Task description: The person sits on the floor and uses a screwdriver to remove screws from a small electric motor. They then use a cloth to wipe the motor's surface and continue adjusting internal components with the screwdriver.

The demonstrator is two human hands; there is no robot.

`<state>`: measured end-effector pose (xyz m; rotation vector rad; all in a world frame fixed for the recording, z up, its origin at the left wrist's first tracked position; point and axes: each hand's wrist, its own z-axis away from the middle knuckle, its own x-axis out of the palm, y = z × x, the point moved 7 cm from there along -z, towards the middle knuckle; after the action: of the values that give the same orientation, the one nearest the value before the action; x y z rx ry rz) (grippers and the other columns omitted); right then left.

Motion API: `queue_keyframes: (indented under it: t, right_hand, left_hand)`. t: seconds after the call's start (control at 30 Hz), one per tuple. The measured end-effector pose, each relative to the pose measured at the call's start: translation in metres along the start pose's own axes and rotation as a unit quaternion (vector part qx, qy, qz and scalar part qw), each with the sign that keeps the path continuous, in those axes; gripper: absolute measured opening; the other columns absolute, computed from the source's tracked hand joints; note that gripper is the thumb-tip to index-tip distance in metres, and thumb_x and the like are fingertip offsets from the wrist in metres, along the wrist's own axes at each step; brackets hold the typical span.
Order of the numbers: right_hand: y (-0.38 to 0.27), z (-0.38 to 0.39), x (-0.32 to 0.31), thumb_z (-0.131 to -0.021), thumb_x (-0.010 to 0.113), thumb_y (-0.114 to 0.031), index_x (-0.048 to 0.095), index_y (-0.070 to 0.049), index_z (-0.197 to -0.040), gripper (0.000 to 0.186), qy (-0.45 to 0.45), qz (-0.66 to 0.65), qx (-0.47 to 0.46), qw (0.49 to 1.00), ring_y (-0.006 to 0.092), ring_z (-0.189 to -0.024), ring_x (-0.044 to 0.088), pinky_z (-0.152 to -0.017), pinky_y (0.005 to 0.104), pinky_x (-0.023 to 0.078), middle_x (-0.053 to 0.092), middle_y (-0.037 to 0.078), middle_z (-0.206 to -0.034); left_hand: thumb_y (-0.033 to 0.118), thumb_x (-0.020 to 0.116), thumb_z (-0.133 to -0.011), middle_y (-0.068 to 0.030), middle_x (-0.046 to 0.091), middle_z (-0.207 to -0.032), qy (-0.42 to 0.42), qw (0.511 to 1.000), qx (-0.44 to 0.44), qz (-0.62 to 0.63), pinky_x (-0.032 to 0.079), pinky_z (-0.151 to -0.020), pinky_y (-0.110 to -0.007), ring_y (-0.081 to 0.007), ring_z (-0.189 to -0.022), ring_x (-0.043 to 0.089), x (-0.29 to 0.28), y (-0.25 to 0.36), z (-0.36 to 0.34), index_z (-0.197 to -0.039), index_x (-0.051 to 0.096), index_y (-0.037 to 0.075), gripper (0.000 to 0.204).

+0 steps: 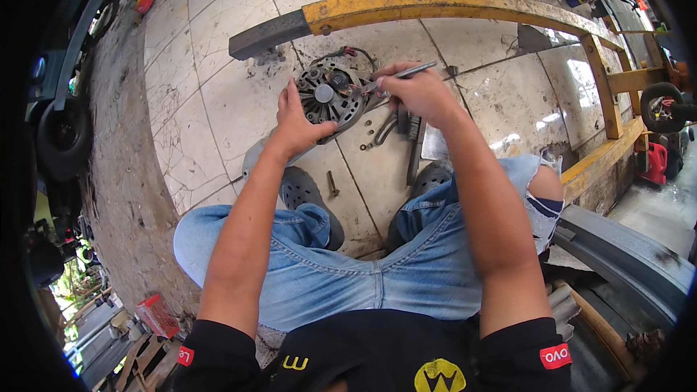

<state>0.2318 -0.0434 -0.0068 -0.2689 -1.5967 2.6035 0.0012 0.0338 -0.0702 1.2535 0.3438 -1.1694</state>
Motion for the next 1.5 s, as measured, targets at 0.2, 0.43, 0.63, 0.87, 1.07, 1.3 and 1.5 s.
queue_keyframes:
  t: [0.2,0.43,0.63,0.87,1.07,1.3,1.5]
  right_hand:
    - [0.011,-0.015,-0.025,-0.094,0.062,-0.021,0.07,0.001,-0.101,0.025,0.077,0.028,-0.053,0.995,0.0153,-0.077,0.064,-0.07,0.0311,0.05,0.071,0.008,-0.092]
    - [0.037,-0.03,0.019,-0.093,0.062,-0.021,0.07,-0.01,-0.116,0.026,0.029,0.283,-0.031,0.958,0.0316,-0.098,0.066,-0.091,0.0398,0.05,0.071,0.016,-0.1]
    - [0.051,-0.028,0.019,-0.088,0.068,-0.023,0.071,-0.012,-0.112,0.026,0.028,0.376,-0.094,0.922,0.0349,-0.107,0.06,-0.092,0.0442,0.05,0.061,0.015,-0.109]
    - [0.029,-0.019,0.028,-0.087,0.069,-0.02,0.071,-0.004,-0.099,0.021,0.0,0.36,-0.101,0.927,0.0387,-0.085,0.066,-0.078,0.0459,0.051,0.069,0.02,-0.085]
    - [0.048,-0.01,0.035,-0.087,0.066,-0.024,0.072,-0.007,-0.098,0.02,0.005,0.275,0.0,0.961,0.0378,-0.093,0.068,-0.083,0.0471,0.052,0.071,0.018,-0.093]
    - [0.041,-0.002,0.044,-0.087,0.067,-0.028,0.068,-0.011,-0.108,0.027,0.052,0.288,-0.073,0.953,0.0364,-0.094,0.068,-0.082,0.0462,0.053,0.071,0.017,-0.093]
    - [0.043,-0.005,0.042,-0.087,0.066,-0.03,0.073,-0.009,-0.097,0.025,0.095,0.267,-0.04,0.958,0.037,-0.095,0.068,-0.083,0.0468,0.053,0.071,0.018,-0.099]
  left_hand:
    - [0.039,0.091,-0.064,-0.0272,0.01,-0.16,-0.015,0.999,0.019,-0.027,0.028,-0.119,-0.043,-0.0442,-0.145,0.025,0.001,0.003,0.0,-0.157,0.004,0.0,0.133]
    - [0.032,0.092,-0.065,-0.0236,0.003,-0.164,-0.059,0.996,0.051,-0.05,0.033,-0.118,-0.045,-0.0453,-0.145,0.028,-0.007,0.004,-0.009,-0.16,0.002,0.009,0.133]
    - [0.03,0.092,-0.063,-0.0245,0.003,-0.164,-0.067,0.995,0.068,-0.021,0.032,-0.118,-0.042,-0.0433,-0.146,0.028,-0.006,0.004,-0.011,-0.159,0.001,0.007,0.134]
    - [0.029,0.091,-0.064,-0.0259,0.001,-0.164,-0.075,0.995,0.066,-0.02,0.021,-0.122,-0.036,-0.0341,-0.152,0.013,-0.007,0.007,-0.009,-0.157,0.0,-0.001,0.134]
    - [0.026,0.09,-0.065,-0.0263,0.002,-0.164,-0.08,0.994,0.069,-0.013,0.02,-0.122,-0.035,-0.0341,-0.153,0.012,-0.009,0.01,-0.009,-0.157,0.0,-0.001,0.132]
    - [0.024,0.093,-0.062,-0.0259,0.0,-0.163,-0.077,0.992,0.096,-0.017,0.029,-0.119,-0.038,-0.0385,-0.148,0.026,-0.009,0.001,-0.014,-0.159,-0.003,0.007,0.138]
    - [0.021,0.093,-0.061,-0.024,0.004,-0.163,-0.085,0.991,0.097,-0.025,0.026,-0.121,-0.036,-0.0362,-0.149,0.022,-0.01,0.002,-0.008,-0.159,0.0,0.004,0.136]
